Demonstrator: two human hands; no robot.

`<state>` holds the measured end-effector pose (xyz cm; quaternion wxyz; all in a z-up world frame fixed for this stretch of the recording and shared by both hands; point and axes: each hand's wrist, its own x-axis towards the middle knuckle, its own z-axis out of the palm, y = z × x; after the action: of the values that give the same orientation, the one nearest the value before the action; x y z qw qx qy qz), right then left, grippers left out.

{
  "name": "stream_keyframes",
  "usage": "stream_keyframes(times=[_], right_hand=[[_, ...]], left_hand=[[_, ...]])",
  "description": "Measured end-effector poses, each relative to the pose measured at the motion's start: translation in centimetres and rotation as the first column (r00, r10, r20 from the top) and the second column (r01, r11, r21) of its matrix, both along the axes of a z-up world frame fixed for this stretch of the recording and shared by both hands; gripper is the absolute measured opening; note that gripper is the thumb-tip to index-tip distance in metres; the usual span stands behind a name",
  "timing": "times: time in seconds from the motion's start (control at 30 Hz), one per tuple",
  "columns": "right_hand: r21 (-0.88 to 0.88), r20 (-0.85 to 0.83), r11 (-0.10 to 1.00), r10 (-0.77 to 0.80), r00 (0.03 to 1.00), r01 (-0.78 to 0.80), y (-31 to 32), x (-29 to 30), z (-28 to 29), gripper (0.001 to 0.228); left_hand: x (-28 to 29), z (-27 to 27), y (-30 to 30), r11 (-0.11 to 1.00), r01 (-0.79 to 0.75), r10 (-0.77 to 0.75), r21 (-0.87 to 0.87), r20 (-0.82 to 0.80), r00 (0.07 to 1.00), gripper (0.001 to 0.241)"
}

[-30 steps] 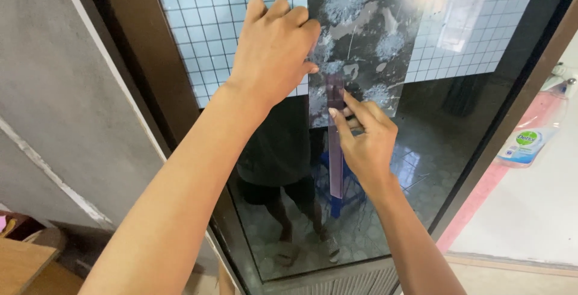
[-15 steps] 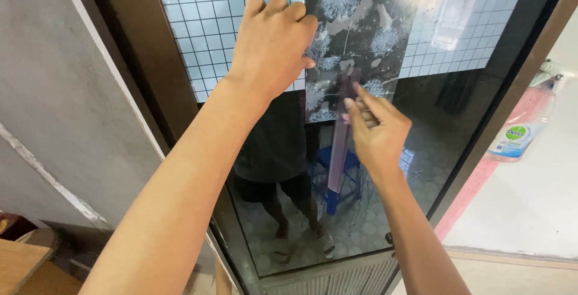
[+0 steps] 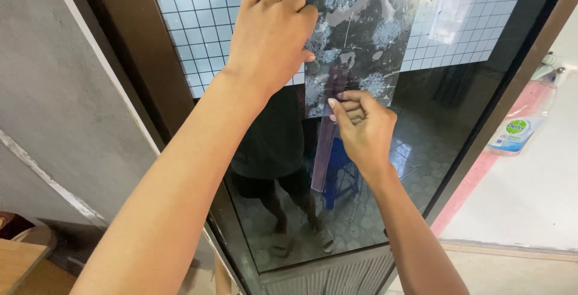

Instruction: Cutting decorative vinyl film to size and applying it to a glass door after cleaning the surface with spray.

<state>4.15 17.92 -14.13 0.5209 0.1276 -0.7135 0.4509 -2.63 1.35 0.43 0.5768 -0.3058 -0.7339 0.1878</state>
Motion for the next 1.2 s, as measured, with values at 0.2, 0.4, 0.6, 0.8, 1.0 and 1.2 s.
stream_keyframes(times=[0.2, 0.4, 0.6, 0.8, 1.0, 1.2], right_hand=[[0.030, 0.017, 0.999, -0.011, 1.000, 0.011, -0.4, 0.0, 0.4, 0.014], [0.047, 0.051, 0.999, -0.014, 0.999, 0.011, -0.7, 0.0, 0.6, 0.014], [0.080, 0.037, 0.996, -0.031, 0.999, 0.028, -0.9, -0.1, 0.7, 0.014], [0.120, 0.004, 0.992, -0.030, 1.000, 0.029, -1.4, -0.4, 0.8, 0.014], [0.146, -0.007, 0.989, -0.036, 0.999, 0.037, -1.5, -0.5, 0.8, 0.014], [0.087, 0.066, 0.995, 0.034, 0.997, -0.040, -1.1, -0.1, 1.0, 0.012]], left_hand=[[0.0, 0.1, 0.0, 1.000, 0.005, -0.005, -0.004, -0.016, 1.000, 0.044], [0.0, -0.1, 0.0, 1.000, 0.013, -0.013, 0.006, -0.027, 1.000, 0.043], [-0.1, 0.0, 0.1, 1.000, 0.005, -0.004, 0.005, -0.031, 1.000, 0.045], [-0.3, -0.1, 0.1, 0.999, 0.044, -0.043, 0.014, -0.048, 0.998, 0.045], [-0.3, -0.1, 0.0, 0.999, 0.051, -0.049, 0.017, -0.072, 0.996, 0.047], [-0.4, 0.0, 0.1, 0.998, 0.057, -0.055, 0.025, -0.071, 0.996, 0.046]])
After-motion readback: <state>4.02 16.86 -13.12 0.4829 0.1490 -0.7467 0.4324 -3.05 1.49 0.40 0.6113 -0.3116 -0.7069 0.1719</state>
